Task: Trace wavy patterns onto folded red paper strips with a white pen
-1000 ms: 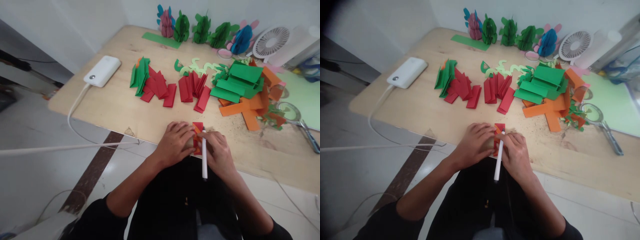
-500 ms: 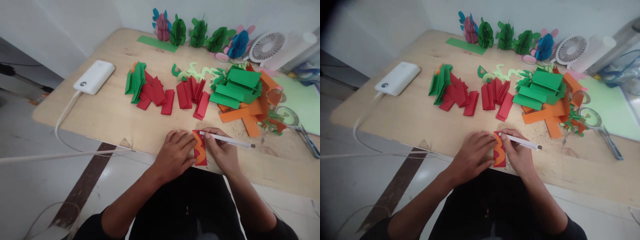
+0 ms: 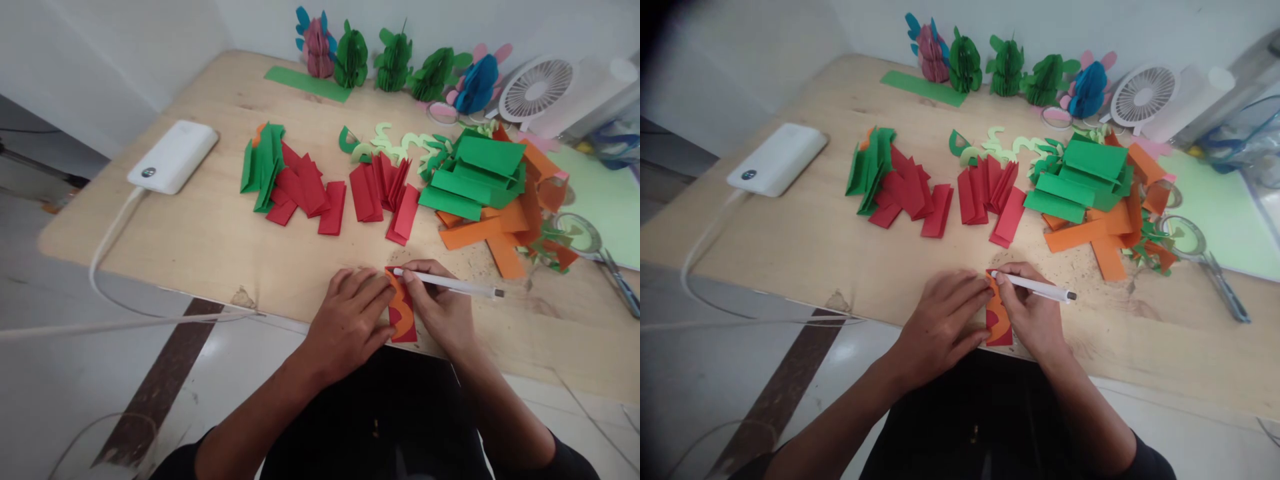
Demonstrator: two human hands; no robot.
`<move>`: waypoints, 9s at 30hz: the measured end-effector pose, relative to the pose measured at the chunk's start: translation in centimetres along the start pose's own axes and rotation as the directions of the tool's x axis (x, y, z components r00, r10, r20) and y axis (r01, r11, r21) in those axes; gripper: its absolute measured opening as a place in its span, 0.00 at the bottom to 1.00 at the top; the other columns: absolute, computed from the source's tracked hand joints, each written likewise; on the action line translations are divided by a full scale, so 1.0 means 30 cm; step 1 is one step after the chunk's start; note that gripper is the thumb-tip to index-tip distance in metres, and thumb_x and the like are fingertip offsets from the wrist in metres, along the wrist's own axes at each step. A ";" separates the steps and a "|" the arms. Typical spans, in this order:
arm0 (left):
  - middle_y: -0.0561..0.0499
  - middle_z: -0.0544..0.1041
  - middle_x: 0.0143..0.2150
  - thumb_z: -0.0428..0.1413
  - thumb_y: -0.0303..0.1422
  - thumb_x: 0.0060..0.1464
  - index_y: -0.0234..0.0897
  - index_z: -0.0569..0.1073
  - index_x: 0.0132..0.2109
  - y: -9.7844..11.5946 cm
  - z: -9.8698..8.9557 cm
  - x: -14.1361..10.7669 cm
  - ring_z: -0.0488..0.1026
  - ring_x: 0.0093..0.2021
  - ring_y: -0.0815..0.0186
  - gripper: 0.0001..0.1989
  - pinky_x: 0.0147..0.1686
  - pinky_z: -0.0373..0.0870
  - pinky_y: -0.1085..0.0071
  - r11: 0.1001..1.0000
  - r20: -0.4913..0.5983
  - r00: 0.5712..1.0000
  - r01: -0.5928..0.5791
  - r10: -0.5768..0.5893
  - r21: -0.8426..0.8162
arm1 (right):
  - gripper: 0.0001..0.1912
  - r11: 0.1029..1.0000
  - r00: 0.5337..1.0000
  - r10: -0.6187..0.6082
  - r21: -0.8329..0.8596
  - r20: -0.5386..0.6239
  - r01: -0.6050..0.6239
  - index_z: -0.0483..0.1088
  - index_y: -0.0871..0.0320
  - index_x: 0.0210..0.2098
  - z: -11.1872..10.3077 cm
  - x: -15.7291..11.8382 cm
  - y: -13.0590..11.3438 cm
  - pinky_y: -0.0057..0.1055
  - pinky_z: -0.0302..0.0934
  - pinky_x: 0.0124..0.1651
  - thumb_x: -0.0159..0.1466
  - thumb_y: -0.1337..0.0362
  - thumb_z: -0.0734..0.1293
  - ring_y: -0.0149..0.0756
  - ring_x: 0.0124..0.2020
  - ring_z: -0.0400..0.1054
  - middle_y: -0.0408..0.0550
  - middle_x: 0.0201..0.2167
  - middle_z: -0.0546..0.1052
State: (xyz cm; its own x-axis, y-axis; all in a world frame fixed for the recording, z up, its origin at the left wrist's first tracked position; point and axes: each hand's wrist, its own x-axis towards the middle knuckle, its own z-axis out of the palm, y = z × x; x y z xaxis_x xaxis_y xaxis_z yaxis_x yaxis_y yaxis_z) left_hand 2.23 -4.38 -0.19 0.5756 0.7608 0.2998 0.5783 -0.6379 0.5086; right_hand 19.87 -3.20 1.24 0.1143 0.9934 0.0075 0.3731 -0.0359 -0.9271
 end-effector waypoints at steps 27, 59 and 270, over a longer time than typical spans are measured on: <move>0.42 0.74 0.59 0.55 0.38 0.61 0.33 0.70 0.58 0.001 -0.006 0.008 0.63 0.63 0.52 0.21 0.63 0.56 0.50 0.999 0.027 0.999 0.023 -0.022 -0.029 | 0.08 0.977 0.994 -0.104 -0.184 0.039 0.109 0.75 0.54 0.37 -0.020 -0.012 -0.002 0.33 0.70 0.39 0.65 0.58 0.66 0.35 0.33 0.74 0.47 0.35 0.80; 0.42 0.72 0.60 0.52 0.39 0.63 0.38 0.74 0.55 -0.005 0.001 0.004 0.62 0.63 0.49 0.18 0.62 0.54 0.46 1.000 0.096 0.995 0.011 -0.011 -0.009 | 0.06 0.943 0.985 -0.166 -0.300 -0.040 0.146 0.73 0.53 0.37 -0.067 -0.128 0.002 0.33 0.67 0.37 0.66 0.60 0.66 0.34 0.31 0.73 0.45 0.33 0.80; 0.44 0.72 0.61 0.56 0.39 0.60 0.40 0.74 0.52 -0.008 0.009 0.001 0.61 0.64 0.51 0.15 0.64 0.55 0.48 0.998 0.092 0.995 0.050 -0.047 -0.030 | 0.08 0.996 0.991 -0.062 -0.075 -0.116 0.054 0.73 0.56 0.33 -0.068 -0.144 0.027 0.31 0.66 0.33 0.65 0.59 0.65 0.34 0.30 0.72 0.45 0.28 0.77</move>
State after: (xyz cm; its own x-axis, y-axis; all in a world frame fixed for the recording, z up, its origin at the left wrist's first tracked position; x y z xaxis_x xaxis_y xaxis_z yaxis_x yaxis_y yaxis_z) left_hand 2.25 -4.25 -0.51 0.5988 0.7755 0.2002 0.5888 -0.5956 0.5464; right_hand 21.55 -7.74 1.22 0.1972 0.9743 0.1088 0.4470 0.0095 -0.8945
